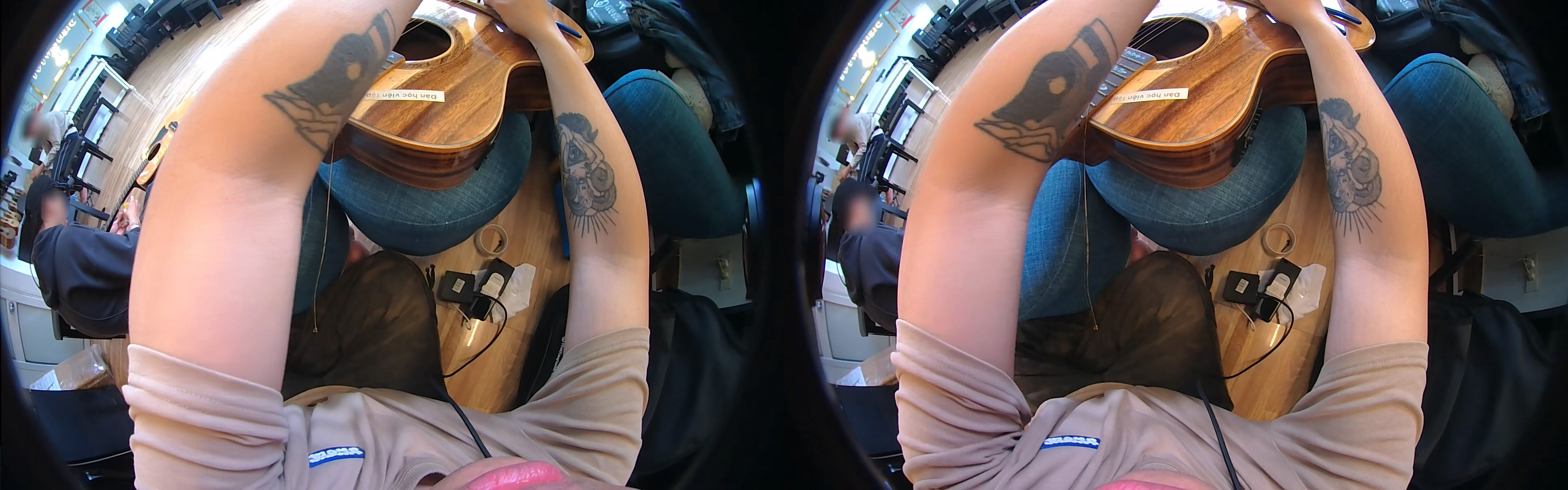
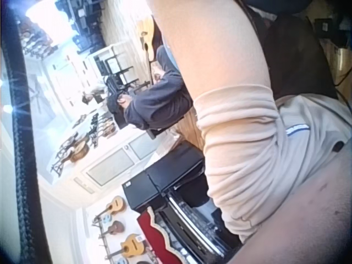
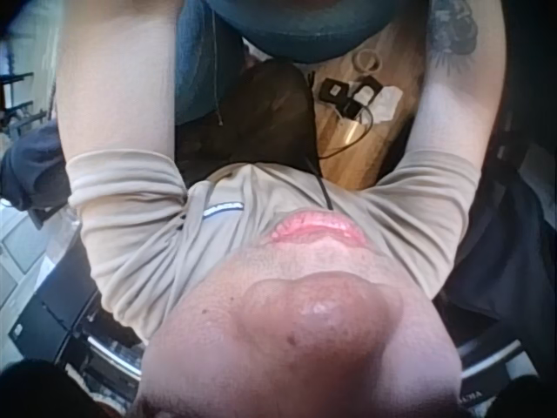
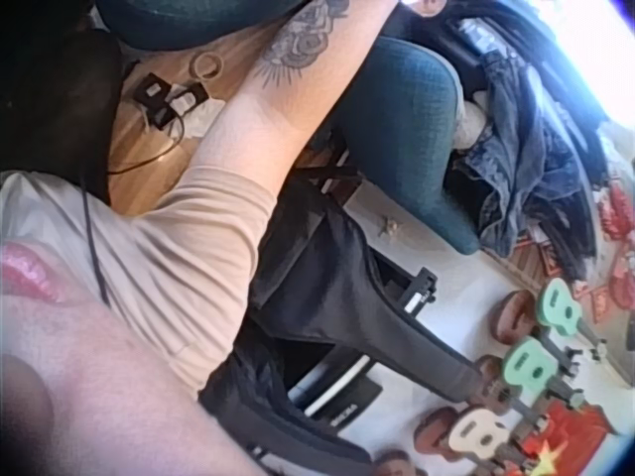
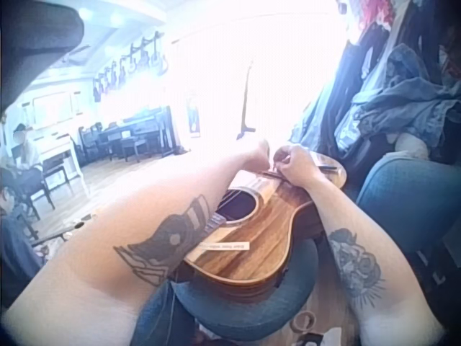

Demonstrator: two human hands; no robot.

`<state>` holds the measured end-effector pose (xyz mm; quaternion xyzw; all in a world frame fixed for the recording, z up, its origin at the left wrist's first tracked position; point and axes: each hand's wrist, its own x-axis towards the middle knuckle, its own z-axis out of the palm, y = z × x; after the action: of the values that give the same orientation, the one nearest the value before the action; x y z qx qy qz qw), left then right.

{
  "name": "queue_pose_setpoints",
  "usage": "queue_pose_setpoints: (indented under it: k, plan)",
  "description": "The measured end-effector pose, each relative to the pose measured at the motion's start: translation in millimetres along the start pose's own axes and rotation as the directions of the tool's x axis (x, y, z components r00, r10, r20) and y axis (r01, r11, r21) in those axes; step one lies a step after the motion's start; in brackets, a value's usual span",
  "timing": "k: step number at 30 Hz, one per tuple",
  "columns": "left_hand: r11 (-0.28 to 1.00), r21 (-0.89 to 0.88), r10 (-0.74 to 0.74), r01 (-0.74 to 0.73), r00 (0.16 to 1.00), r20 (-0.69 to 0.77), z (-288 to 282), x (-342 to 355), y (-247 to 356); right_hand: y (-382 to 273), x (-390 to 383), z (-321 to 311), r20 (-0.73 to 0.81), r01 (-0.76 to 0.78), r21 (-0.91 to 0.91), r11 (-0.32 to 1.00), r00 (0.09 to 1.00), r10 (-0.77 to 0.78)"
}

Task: The person sits on the floor and replaces a guitar string. They thread the string through the soundhole, pull it taut, and wind it onto the tuning peg at the headstock.

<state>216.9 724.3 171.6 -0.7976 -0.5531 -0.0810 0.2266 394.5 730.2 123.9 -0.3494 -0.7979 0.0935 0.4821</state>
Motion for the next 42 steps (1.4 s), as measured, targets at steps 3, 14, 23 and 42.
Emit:
queue_pose_setpoints:
  k: [3,14,23,42]
  plan:
    - [1.000,-0.006,-0.007,0.007,1.000,0.000,0,-2,0,-5,-1,1,-0.007,0.013,-0.060,0.998,1.000,-0.014]
    - [0.999,-0.039,-0.027,0.027,1.000,-0.010,-5,-6,1,-4,-2,-1,0.042,0.055,-0.038,0.998,0.998,-0.054]
    - [0.998,-0.056,-0.039,0.038,0.999,-0.014,-6,-14,1,-20,-6,-3,-0.005,-0.034,-0.096,0.995,0.999,0.033]
    - [0.991,-0.108,-0.083,0.078,0.996,-0.042,-11,-35,7,3,4,2,0.062,0.079,-0.149,0.986,0.996,-0.071]
